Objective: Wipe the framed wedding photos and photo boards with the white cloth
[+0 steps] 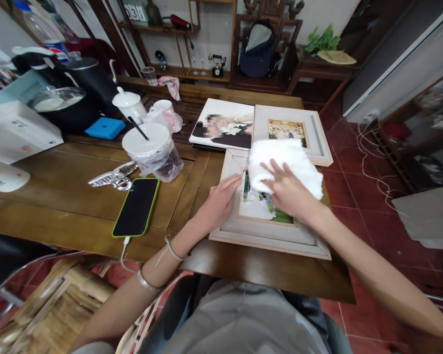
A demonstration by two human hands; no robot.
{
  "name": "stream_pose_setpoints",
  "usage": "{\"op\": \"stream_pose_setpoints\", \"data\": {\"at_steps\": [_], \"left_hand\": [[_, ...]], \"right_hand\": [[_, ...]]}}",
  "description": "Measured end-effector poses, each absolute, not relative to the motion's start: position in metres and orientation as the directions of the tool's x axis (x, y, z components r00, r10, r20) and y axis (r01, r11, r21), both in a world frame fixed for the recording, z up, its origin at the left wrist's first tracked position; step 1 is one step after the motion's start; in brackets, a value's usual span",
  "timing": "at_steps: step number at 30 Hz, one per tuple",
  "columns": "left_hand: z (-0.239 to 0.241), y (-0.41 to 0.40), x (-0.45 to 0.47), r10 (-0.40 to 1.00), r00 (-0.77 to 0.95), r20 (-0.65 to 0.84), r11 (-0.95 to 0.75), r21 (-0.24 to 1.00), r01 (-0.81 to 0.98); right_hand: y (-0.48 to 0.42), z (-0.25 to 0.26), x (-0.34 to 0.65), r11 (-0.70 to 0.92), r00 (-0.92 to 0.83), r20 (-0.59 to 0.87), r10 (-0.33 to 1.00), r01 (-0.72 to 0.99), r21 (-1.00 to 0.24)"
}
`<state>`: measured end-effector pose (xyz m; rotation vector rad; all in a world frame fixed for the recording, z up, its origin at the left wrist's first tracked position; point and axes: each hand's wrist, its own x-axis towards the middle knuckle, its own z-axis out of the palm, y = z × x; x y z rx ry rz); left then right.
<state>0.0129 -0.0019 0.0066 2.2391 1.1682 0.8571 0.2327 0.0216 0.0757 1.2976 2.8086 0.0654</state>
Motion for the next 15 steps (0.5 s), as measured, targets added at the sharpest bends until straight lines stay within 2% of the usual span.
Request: {"op": "stream_pose_setpoints", "data": {"at_steps": [3,6,9,15], "left_hand": [[0.007,-0.002,0.013,0.845,0.435,0.311,-0.524,0.643,0.558],[0.008,-0.002,0.013,0.845,0.434,0.312,-0.525,0.637,0.565],[0.008,-0.002,0.013,0.845,0.435,0.311,-0.525,0.634,0.568],[0.010,-0.003,0.013,0.854,0.432,0.290,-0.510,0.630,0.586]], "right_hand": [[-0.023,0.082,0.226,0.701,-0.699,-0.108,0.707,0.713,-0.019],[-0.066,0.101,0.231,0.740,-0.760,-0.197,0.619,0.649,-0.179],[-0.092,0.122,0.245,0.722,-0.781,-0.208,0.589,0.624,-0.298],[-0.082,0.123,0.290,0.648,-0.750,-0.164,0.640,0.643,-0.408]]}}
